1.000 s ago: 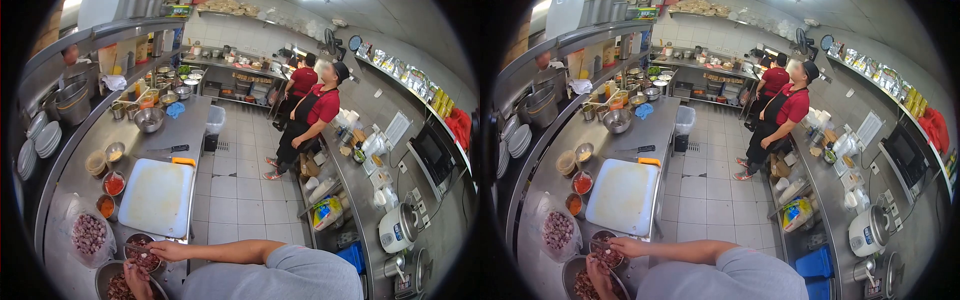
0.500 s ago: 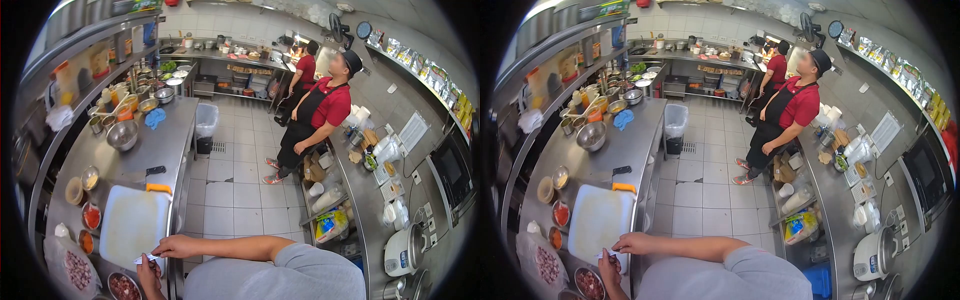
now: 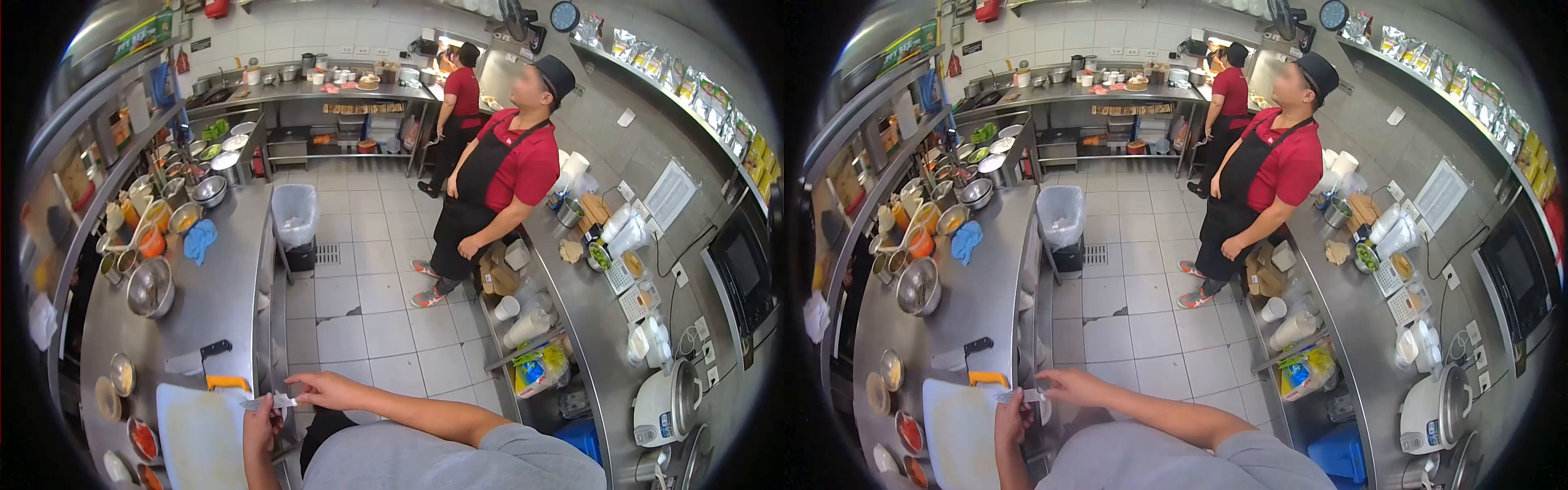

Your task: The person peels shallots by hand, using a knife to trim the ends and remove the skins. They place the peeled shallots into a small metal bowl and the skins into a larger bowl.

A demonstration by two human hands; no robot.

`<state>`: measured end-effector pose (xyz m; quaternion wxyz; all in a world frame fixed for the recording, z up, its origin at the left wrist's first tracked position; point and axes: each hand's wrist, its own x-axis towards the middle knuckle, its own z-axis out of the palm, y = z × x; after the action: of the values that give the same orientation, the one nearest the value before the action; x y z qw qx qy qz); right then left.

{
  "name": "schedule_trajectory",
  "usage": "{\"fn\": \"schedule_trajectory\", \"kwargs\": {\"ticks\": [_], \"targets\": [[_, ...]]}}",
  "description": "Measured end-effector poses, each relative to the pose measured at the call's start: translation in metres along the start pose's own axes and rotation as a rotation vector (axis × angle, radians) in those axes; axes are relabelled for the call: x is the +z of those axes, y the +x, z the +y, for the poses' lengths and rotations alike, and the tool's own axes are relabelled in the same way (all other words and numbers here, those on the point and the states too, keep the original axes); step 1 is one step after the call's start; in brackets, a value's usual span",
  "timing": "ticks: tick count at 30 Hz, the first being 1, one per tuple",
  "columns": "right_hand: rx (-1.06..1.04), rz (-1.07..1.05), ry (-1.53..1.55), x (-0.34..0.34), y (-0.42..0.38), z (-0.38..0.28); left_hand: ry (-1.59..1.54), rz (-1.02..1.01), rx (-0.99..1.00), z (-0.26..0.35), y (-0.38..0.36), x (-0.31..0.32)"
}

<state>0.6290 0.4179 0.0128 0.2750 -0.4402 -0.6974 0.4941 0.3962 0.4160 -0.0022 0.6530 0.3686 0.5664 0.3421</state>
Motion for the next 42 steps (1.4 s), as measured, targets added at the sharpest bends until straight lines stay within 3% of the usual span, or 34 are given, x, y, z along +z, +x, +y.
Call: {"fn": "schedule_trajectory", "kwargs": {"ticks": [5, 11, 17, 19, 25, 31, 35, 38, 42], "targets": [[0.109, 0.149, 0.003, -0.051, 0.066, 0.056, -0.067, -0.082, -0.044, 0.024, 0.095, 0.004], [0.083, 0.210, -0.073, -0.144, 0.188, 0.085, -0.151, 0.000, -0.070, 0.073, 0.233, -0.018], [0.225, 0.269, 0.140, -0.208, 0.276, 0.122, -0.129, -0.009, -0.004, 0.161, 0.337, -0.020], [0.319, 0.254, 0.382, -0.230, 0.298, 0.125, -0.130, 0.052, 0.027, 0.181, 0.364, -0.016], [0.410, 0.381, 0.577, -0.343, 0.372, 0.162, -0.174, 0.056, 0.016, 0.211, 0.453, 0.017], [0.146, 0.601, 0.570, -0.546, 0.466, 0.183, -0.215, 0.022, 0.079, 0.255, 0.563, 0.078], [0.022, 0.700, 0.390, -0.693, 0.534, 0.161, -0.196, 0.104, 0.111, 0.288, 0.645, 0.114], [-0.106, 0.608, 0.414, -0.756, 0.591, 0.120, -0.155, 0.133, 0.065, 0.303, 0.698, 0.136], [-0.150, 0.356, 0.240, -0.774, 0.662, 0.080, -0.194, 0.183, 0.048, 0.317, 0.750, 0.167]]}}
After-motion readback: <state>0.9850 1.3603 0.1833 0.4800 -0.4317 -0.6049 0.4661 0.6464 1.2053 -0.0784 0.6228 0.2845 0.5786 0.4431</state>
